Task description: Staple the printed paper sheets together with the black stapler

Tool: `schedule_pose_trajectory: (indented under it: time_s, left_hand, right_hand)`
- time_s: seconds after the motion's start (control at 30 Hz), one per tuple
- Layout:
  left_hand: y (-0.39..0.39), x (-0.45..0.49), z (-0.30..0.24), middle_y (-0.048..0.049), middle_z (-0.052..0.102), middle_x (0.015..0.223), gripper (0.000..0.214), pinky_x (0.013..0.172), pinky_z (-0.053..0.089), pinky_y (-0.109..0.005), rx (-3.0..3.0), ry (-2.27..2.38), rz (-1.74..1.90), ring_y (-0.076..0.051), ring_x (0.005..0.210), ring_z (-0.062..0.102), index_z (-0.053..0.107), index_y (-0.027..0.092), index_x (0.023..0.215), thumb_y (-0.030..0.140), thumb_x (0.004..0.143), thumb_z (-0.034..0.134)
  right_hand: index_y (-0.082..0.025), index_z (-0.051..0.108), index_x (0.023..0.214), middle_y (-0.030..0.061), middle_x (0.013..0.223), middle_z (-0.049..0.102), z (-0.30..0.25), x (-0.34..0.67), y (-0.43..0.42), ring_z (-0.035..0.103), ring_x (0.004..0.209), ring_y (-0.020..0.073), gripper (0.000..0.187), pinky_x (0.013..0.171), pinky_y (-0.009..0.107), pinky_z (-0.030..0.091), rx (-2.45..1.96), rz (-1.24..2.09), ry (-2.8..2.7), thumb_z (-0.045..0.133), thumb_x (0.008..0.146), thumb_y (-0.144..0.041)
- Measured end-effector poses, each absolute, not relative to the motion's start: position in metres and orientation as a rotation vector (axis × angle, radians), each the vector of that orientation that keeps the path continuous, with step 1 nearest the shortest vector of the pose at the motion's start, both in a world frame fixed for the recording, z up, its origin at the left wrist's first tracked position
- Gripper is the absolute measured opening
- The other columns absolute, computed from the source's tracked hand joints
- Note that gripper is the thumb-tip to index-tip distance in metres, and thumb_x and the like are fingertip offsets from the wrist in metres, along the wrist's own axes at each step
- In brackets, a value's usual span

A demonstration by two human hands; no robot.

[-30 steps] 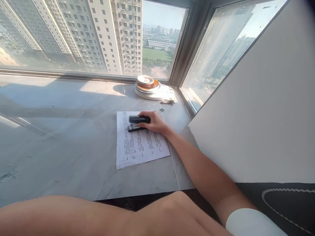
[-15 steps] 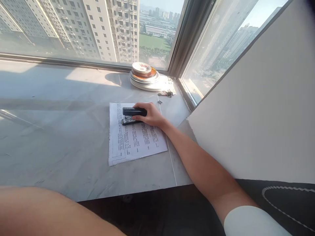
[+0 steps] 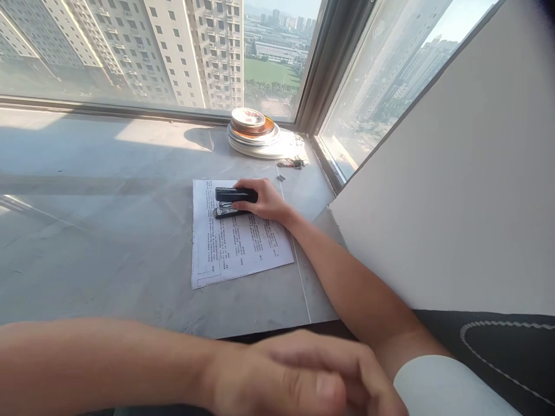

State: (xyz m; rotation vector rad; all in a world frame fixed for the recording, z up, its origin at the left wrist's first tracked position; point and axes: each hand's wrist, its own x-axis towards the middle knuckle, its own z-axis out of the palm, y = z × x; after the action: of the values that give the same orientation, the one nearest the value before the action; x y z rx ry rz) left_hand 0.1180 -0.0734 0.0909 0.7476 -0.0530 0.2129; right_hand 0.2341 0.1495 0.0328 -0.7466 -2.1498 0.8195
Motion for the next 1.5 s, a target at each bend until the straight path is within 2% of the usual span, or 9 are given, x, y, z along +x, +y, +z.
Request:
schedule_pose_trajectory:
  time_s: [0.1,0.17,0.3,0.43,1.0,1.3,1.4,1.5]
  left_hand:
    - [-0.052,0.128,0.068,-0.0020,0.051,0.075,0.037,0.049,0.026,-0.025,0.605,0.095,0.276,-0.011,0.057,0.039,0.064,0.019,0.089,0.056,0.093,0.067]
    - [-0.044,0.132,0.058,0.0002,0.047,0.069,0.031,0.049,0.022,-0.025,0.651,0.161,0.319,-0.010,0.054,0.034,0.064,0.017,0.088,0.047,0.095,0.068]
    - [-0.042,0.131,0.054,0.0036,0.042,0.062,0.033,0.048,0.016,-0.025,0.752,0.284,0.429,-0.008,0.050,0.025,0.062,0.017,0.088,0.048,0.101,0.063]
    - [-0.044,0.130,0.057,0.0044,0.043,0.061,0.035,0.048,0.014,-0.025,0.782,0.343,0.475,-0.008,0.049,0.022,0.061,0.017,0.087,0.049,0.101,0.063]
    - [-0.043,0.129,0.061,0.0046,0.043,0.057,0.037,0.047,0.015,-0.024,0.745,0.311,0.409,-0.007,0.049,0.023,0.056,0.017,0.079,0.048,0.097,0.067]
    - [-0.042,0.125,0.057,0.0032,0.043,0.053,0.035,0.048,0.020,-0.026,0.724,0.174,0.354,-0.009,0.048,0.031,0.058,0.017,0.076,0.041,0.102,0.061]
    - [-0.049,0.125,0.068,0.0011,0.050,0.061,0.030,0.048,0.024,-0.024,0.652,0.150,0.314,-0.009,0.051,0.034,0.059,0.017,0.081,0.040,0.099,0.065]
    - [-0.068,0.124,0.099,-0.0045,0.064,0.083,0.031,0.048,0.037,-0.024,0.613,0.053,0.202,-0.012,0.060,0.050,0.065,0.020,0.101,0.049,0.094,0.069]
  right_hand:
    - [-0.018,0.067,0.105,0.0025,0.093,0.068,0.034,0.234,0.149,0.059,0.086,0.0171,0.027,0.081,0.030,0.046,-0.767,0.809,-2.169,0.072,0.089,-0.039]
    - [-0.018,0.066,0.105,0.0024,0.094,0.068,0.034,0.235,0.149,0.058,0.087,0.0169,0.028,0.082,0.029,0.045,-0.766,0.793,-2.178,0.071,0.090,-0.041]
    - [-0.017,0.065,0.107,0.0019,0.094,0.066,0.032,0.235,0.152,0.057,0.088,0.0162,0.032,0.082,0.028,0.043,-0.752,0.771,-2.185,0.070,0.090,-0.044]
    - [-0.017,0.065,0.107,0.0013,0.093,0.065,0.031,0.234,0.152,0.056,0.086,0.0154,0.034,0.080,0.027,0.042,-0.756,0.765,-2.191,0.069,0.091,-0.046]
    - [-0.015,0.064,0.109,0.0026,0.095,0.066,0.029,0.235,0.153,0.056,0.087,0.0156,0.031,0.081,0.028,0.041,-0.714,0.699,-2.222,0.065,0.094,-0.042]
    - [-0.015,0.064,0.107,0.0015,0.093,0.065,0.030,0.235,0.152,0.055,0.086,0.0149,0.026,0.081,0.027,0.041,-0.688,0.732,-2.197,0.068,0.092,-0.036]
    - [-0.015,0.064,0.109,0.0021,0.095,0.065,0.030,0.236,0.153,0.055,0.088,0.0154,0.027,0.081,0.028,0.042,-0.699,0.731,-2.205,0.068,0.093,-0.036]
    - [-0.015,0.064,0.110,0.0028,0.097,0.065,0.029,0.236,0.153,0.056,0.088,0.0154,0.028,0.083,0.028,0.042,-0.703,0.717,-2.218,0.067,0.094,-0.037]
